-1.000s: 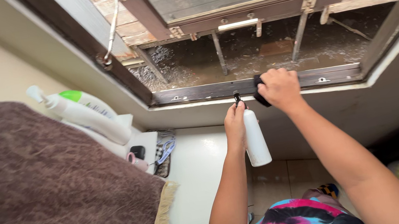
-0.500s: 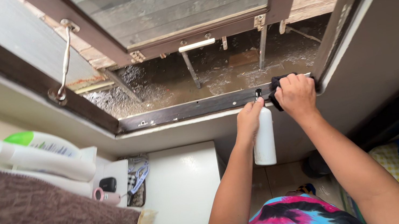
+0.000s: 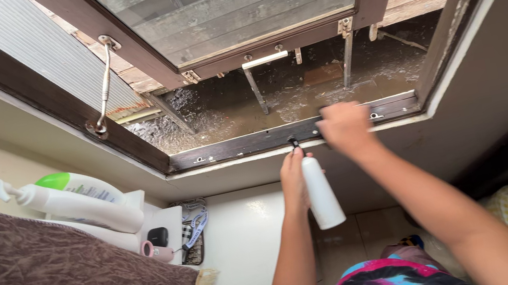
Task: The person cleans a window and its frame using a spray bottle and a dark cloth. They repeatedly spray the glass and wipe it down, then move to the window sill and frame, scrubbing the tracks and edges with the cloth.
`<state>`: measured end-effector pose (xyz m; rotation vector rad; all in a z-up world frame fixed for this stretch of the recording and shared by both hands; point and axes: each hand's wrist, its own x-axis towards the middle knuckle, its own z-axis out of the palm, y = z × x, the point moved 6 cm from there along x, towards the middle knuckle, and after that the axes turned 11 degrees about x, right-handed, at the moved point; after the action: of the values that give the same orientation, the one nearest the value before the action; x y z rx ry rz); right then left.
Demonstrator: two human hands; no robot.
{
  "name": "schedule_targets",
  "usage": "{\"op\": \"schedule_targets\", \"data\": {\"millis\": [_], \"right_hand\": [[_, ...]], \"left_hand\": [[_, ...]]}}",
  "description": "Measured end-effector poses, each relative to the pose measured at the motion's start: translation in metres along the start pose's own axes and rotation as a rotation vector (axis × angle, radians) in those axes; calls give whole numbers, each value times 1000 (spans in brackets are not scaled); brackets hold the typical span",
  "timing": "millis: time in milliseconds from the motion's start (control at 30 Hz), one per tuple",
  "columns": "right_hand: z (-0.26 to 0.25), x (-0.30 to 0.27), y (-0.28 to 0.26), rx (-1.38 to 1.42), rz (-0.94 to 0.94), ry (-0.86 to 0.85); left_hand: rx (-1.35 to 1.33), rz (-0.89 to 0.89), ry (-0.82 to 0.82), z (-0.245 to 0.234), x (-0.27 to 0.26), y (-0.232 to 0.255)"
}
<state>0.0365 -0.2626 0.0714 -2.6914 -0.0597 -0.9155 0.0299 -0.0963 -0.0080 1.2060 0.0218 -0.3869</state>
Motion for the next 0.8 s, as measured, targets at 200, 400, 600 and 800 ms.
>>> {"op": "schedule_targets", "data": {"millis": [200, 400, 600, 800], "right_hand": [[48, 22, -53, 205, -182, 1], [33, 9, -19, 103, -140, -43], [-14, -23, 49, -86, 15, 51], [-5, -11, 41, -125, 148, -5]], "left_hand": [[131, 0, 59, -16, -16, 6], [66, 20, 5, -9, -9, -2], [102, 8, -60, 7, -8, -14], [111, -22, -59, -7, -8, -8]]}}
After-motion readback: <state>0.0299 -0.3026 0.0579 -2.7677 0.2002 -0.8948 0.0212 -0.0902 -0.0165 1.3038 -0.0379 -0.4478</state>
